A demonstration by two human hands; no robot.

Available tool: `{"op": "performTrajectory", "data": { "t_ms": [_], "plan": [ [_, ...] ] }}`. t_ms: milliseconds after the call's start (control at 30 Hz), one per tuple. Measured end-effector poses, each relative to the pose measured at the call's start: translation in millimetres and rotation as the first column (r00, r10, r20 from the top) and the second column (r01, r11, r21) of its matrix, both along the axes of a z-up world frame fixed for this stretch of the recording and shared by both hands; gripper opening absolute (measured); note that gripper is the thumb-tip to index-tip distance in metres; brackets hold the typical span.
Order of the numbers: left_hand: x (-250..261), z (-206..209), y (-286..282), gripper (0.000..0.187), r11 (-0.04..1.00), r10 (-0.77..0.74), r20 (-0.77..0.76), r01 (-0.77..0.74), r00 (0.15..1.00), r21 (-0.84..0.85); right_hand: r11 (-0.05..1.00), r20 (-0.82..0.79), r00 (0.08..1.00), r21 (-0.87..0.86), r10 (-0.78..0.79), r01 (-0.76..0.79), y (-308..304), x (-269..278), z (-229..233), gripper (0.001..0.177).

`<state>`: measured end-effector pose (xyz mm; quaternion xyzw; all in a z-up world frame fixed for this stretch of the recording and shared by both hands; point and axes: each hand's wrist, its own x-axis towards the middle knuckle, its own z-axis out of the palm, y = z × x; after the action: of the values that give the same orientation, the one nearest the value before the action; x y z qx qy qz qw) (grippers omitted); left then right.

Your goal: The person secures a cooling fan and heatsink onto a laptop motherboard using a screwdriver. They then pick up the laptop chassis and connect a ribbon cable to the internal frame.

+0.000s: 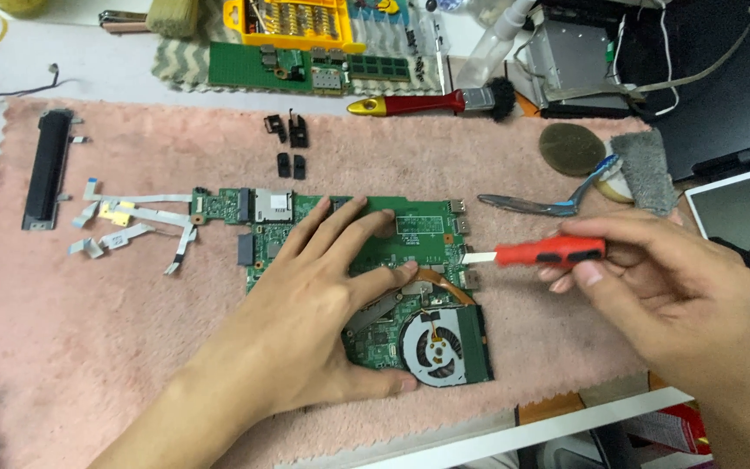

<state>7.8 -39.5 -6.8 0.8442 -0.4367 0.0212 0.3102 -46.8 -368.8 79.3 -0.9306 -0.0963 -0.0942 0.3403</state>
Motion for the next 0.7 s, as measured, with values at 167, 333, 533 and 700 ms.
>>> {"op": "performTrajectory", "data": {
  "t_ms": [167, 333, 533, 700],
  "plan": [
    [0, 0, -1, 0.104, 1.000, 0.009, -0.051, -0.009, 0.999, 0.001, 0.945, 0.064, 0.968, -0.244, 0.242, -0.220, 27, 4, 16, 0.023],
    [-1, 1, -2, 0.102, 1.000, 0.021, -0.051, -0.021, 0.998, -0.003, 0.878, 0.027, 0.910, -0.277, 0.413, -0.390, 40, 9, 23, 0.024],
    [-1, 0, -2, 0.101, 0.999, 0.025, -0.051, -0.027, 0.998, -0.025, 0.823, 0.009, 0.875, -0.345, 0.483, -0.451, 39, 14, 26, 0.024],
    [-1, 0, -2, 0.101, 0.999, 0.028, -0.044, -0.030, 0.999, -0.034, 0.712, 0.011, 0.829, -0.520, 0.558, -0.472, 37, 13, 30, 0.031]
  ]
}}
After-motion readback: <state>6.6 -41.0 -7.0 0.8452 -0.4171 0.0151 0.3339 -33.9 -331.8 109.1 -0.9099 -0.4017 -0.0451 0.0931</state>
